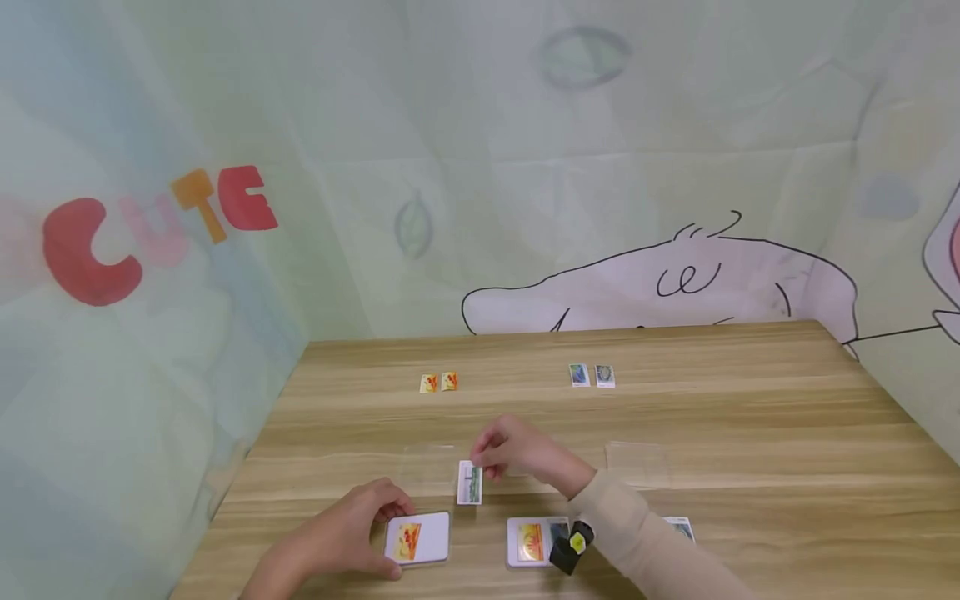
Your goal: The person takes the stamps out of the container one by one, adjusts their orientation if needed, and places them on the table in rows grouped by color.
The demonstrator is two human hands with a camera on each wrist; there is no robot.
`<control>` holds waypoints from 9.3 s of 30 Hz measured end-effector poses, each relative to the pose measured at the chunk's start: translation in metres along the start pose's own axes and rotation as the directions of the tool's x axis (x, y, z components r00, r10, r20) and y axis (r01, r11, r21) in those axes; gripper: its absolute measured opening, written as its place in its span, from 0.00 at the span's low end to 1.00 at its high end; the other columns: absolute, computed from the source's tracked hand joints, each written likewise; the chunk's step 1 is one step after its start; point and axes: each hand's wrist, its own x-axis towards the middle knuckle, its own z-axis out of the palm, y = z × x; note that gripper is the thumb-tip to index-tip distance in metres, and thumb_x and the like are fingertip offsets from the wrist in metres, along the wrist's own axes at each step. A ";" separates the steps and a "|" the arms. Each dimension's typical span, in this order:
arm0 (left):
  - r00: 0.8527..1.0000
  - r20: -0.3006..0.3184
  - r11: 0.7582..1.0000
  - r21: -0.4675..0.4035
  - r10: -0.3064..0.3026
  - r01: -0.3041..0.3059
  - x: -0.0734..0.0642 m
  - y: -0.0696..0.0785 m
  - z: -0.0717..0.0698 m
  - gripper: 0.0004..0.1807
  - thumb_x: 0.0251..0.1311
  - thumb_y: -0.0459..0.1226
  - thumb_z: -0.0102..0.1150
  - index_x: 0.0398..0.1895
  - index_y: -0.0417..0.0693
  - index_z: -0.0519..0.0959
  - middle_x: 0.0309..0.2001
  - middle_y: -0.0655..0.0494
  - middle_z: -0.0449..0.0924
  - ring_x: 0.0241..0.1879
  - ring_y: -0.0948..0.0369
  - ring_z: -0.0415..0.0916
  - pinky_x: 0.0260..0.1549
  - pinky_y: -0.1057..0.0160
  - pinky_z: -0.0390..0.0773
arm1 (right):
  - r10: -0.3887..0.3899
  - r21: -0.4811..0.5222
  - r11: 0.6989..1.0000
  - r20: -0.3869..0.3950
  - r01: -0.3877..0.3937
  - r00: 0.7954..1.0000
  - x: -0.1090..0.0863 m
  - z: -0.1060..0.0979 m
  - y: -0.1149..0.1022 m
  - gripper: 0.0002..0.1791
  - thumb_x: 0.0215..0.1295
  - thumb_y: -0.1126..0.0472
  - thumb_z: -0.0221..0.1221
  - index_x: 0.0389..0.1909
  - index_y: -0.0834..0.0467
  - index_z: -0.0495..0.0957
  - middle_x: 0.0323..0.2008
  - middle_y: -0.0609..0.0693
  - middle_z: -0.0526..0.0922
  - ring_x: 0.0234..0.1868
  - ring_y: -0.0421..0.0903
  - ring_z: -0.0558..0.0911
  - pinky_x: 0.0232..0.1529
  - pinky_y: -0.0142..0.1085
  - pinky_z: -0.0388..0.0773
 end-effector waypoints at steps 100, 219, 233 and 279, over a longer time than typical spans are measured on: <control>1.000 -0.015 1.000 0.018 0.005 -0.005 -0.002 0.001 0.000 0.30 0.41 0.46 0.82 0.47 0.49 0.78 0.44 0.63 0.74 0.43 0.66 0.72 0.46 0.63 0.77 | -0.026 0.014 1.000 -0.041 0.026 0.999 -0.040 -0.105 0.037 0.05 0.67 0.74 0.58 0.36 0.74 0.79 0.25 0.53 0.80 0.24 0.43 0.77 0.27 0.31 0.77; 1.000 -0.024 1.000 0.004 -0.018 0.018 -0.004 0.001 0.001 0.30 0.40 0.44 0.83 0.47 0.49 0.79 0.43 0.64 0.74 0.43 0.66 0.72 0.47 0.64 0.77 | 0.059 0.016 0.998 -0.049 -0.059 0.997 -0.064 -0.213 0.052 0.09 0.72 0.73 0.53 0.44 0.78 0.74 0.31 0.52 0.77 0.30 0.42 0.76 0.32 0.32 0.76; 1.000 -0.025 1.000 0.002 -0.005 0.005 -0.005 0.001 0.000 0.29 0.40 0.44 0.83 0.47 0.49 0.78 0.42 0.64 0.74 0.43 0.66 0.71 0.46 0.64 0.76 | 0.091 0.019 0.996 -0.041 -0.090 0.995 -0.061 -0.223 0.058 0.08 0.72 0.73 0.52 0.43 0.76 0.74 0.31 0.51 0.77 0.31 0.42 0.76 0.33 0.31 0.76; 1.000 -0.021 1.000 -0.013 -0.019 0.019 -0.007 0.005 -0.001 0.29 0.41 0.43 0.83 0.47 0.49 0.79 0.44 0.63 0.74 0.43 0.66 0.72 0.47 0.64 0.77 | 0.125 -0.002 0.992 -0.100 -0.126 0.987 -0.048 -0.251 0.081 0.12 0.74 0.71 0.51 0.50 0.78 0.71 0.36 0.53 0.77 0.34 0.43 0.75 0.36 0.32 0.77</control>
